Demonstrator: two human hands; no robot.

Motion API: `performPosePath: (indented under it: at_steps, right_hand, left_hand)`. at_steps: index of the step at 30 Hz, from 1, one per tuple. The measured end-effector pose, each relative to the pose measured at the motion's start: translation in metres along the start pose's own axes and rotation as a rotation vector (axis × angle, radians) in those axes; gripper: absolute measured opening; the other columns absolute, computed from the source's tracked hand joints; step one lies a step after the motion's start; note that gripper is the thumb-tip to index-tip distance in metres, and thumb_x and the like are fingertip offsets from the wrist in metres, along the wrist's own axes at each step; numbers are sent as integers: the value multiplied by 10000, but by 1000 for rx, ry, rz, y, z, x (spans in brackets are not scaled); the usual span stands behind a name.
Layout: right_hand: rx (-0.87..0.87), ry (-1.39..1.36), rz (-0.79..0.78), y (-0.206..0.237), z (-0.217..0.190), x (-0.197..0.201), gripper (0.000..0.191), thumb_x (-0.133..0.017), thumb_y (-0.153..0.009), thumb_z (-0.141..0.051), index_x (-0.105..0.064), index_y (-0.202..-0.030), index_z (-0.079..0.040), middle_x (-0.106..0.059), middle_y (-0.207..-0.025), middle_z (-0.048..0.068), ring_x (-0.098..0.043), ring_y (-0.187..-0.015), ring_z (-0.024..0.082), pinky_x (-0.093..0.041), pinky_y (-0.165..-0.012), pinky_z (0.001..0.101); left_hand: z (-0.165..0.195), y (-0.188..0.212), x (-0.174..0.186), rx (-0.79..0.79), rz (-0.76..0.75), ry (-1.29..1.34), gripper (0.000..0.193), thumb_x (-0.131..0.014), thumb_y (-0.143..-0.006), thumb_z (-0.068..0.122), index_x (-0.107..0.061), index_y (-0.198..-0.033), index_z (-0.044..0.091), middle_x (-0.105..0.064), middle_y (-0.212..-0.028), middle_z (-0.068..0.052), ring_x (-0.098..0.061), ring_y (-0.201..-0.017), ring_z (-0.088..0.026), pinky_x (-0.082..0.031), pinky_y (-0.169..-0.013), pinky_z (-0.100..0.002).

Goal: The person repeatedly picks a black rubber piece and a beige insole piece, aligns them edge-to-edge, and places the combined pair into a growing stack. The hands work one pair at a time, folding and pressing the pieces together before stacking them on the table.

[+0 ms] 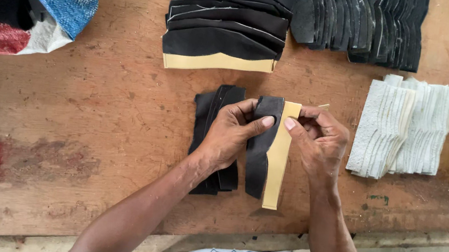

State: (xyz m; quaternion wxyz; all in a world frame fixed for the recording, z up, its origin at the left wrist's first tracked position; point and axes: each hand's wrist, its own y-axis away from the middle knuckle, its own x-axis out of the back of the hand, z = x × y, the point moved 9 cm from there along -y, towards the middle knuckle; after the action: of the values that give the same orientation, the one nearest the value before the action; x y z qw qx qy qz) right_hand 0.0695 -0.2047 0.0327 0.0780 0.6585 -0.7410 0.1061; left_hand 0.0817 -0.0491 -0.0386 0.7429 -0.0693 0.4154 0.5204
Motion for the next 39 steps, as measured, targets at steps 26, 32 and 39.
performPosePath:
  at_steps: [26,32,39]
  right_hand:
    - [-120,129,-129,5,-7,9,201,-760,-912,-33,-727,-1092,49,-753,-960,124,-739,-857,147,-636,-727,246]
    - [-155,145,-140,3,-3,12,213,-766,-910,-36,-728,-1099,55,-760,-953,136,-730,-834,142,-614,-719,237]
    - [-137,162,-167,1,-2,10,225,-767,-919,-38,-719,-1118,55,-759,-988,121,-718,-887,126,-617,-772,241]
  left_hand:
    - [1,1,-4,-6,-18,-84,310,-746,-898,26,-689,-1197,-31,-765,-1063,-124,-733,-963,-142,-634,-881,-288]
    - [1,2,-3,-5,-15,-70,305,-746,-908,30,-692,-1201,-35,-764,-1073,-129,-730,-962,-143,-626,-878,-292]
    - [4,2,-4,-33,-44,-55,327,-773,-893,37,-694,-1205,-19,-759,-1080,-105,-723,-981,-128,-619,-901,-278]
